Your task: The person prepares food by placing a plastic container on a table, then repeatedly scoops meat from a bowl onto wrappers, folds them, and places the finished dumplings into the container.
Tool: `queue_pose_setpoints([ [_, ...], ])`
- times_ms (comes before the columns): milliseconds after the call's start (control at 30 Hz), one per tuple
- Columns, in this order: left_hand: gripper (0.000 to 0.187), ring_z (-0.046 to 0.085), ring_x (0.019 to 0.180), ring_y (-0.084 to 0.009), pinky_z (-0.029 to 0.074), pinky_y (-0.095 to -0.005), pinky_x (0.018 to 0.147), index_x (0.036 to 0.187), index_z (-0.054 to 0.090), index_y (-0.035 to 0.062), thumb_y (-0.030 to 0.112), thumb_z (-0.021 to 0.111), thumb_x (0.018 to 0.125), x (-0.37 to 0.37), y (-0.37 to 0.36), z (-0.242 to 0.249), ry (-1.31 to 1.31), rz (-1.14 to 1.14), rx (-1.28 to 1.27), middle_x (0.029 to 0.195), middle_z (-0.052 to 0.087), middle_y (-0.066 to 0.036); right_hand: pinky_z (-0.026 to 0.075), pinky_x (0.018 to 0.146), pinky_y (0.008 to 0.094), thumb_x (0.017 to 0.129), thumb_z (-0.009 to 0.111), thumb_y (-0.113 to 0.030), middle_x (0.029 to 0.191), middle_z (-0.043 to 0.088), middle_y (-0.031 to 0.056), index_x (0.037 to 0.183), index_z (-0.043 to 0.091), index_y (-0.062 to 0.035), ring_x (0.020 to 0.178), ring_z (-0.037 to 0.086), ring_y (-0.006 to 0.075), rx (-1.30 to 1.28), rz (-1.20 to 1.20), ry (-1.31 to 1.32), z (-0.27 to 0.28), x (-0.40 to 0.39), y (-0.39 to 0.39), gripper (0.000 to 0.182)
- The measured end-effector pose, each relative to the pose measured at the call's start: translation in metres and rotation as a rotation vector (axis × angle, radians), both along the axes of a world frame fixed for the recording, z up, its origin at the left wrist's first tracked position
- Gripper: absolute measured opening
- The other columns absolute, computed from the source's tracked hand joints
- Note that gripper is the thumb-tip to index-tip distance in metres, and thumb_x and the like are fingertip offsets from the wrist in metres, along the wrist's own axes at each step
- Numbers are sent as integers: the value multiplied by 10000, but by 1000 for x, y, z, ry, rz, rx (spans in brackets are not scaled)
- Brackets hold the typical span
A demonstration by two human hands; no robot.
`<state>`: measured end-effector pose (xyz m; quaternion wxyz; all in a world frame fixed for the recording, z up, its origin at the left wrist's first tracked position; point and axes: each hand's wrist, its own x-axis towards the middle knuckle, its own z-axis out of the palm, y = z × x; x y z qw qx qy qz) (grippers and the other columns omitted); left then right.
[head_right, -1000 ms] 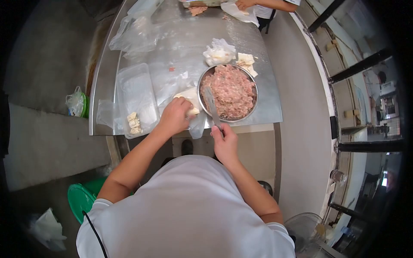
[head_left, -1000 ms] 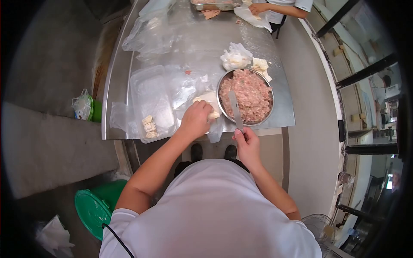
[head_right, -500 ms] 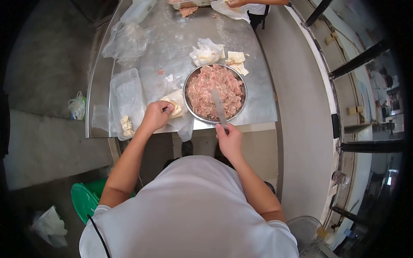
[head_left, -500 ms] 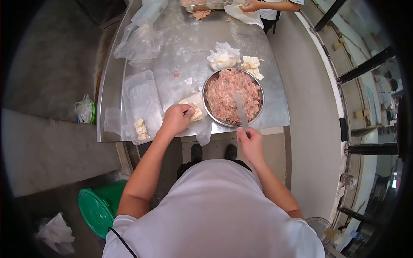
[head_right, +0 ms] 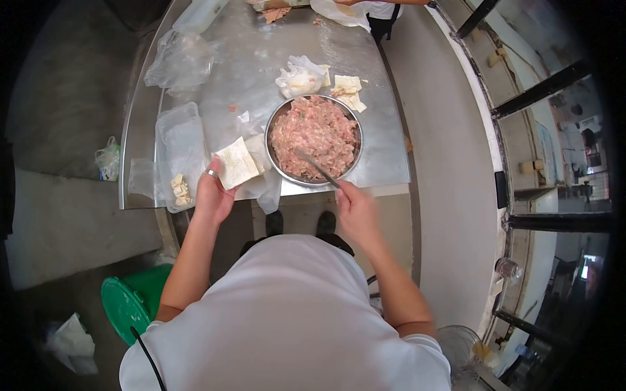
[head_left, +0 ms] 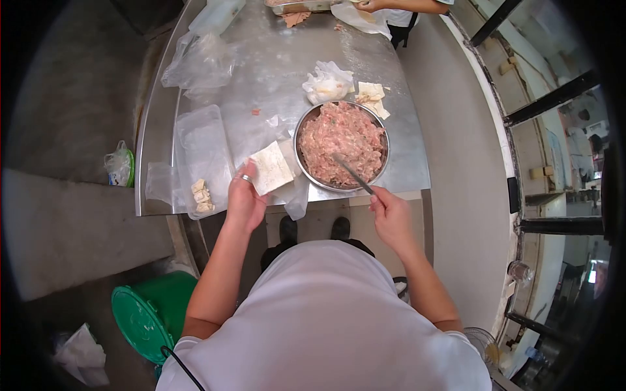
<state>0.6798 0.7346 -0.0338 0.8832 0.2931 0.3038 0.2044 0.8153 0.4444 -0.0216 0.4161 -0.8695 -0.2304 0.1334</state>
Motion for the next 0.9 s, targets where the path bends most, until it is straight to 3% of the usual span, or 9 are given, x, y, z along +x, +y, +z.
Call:
queue_pose_setpoints([
  [100, 372, 634, 1225, -248, 514, -412, 1065, 1403, 491, 14, 183, 552, 1077, 5, -27, -3, 67, -29, -48, 1330, 630, -123, 545, 659, 417, 872, 657, -61, 836, 709, 84, 1223, 720, -108, 776, 685, 303, -287, 289, -408, 17, 18, -14, 359],
  [200, 377, 639, 1218, -257, 512, -424, 1059, 1405, 488, 3, 175, 549, 1076, 5, -43, -9, 70, -70, -102, 1325, 629, -126, 555, 661, 432, 793, 672, -36, 860, 693, 68, 1263, 695, -129, 803, 680, 271, -518, 334, -578, 30, 20, -7, 479],
  [300, 393, 644, 1208, -268, 509, -432, 1054, 1411, 478, -13, 186, 540, 1078, 3, -49, -17, 70, -122, -142, 1316, 635, -133, 553, 670, 405, 791, 648, -19, 849, 668, 65, 1259, 689, -140, 765, 659, 257, -607, 361, -615, 21, 27, 7, 486],
  [500, 444, 636, 1227, -321, 496, -455, 1067, 1450, 442, -40, 235, 456, 1103, -2, -48, -22, 37, -143, -216, 1339, 625, -195, 567, 668, 423, 763, 653, -44, 862, 681, 62, 1263, 671, -142, 787, 695, 275, -611, 492, -566, -6, 33, 17, 510],
  [700, 474, 620, 1250, -341, 474, -457, 1094, 1468, 419, -59, 252, 412, 1112, -6, -46, -21, 73, -109, -213, 1367, 606, -230, 554, 715, 485, 849, 633, -71, 867, 720, 135, 1143, 737, -109, 820, 699, 352, -547, 458, -283, 4, 39, 17, 315],
  [800, 482, 602, 1278, -341, 455, -454, 1116, 1479, 410, -55, 261, 393, 1115, -6, -45, -16, 77, -126, -245, 1387, 597, -228, 546, 731, 488, 902, 623, -103, 904, 734, 149, 1114, 765, -114, 842, 700, 369, -482, 324, -111, 2, 45, 9, 255],
  [900, 489, 588, 1299, -335, 443, -456, 1128, 1483, 406, -51, 273, 380, 1118, -5, -47, -18, 82, -123, -222, 1393, 595, -223, 550, 735, 478, 919, 621, -115, 939, 744, 137, 1136, 772, -134, 861, 705, 362, -451, 303, -116, 6, 44, 3, 266],
])
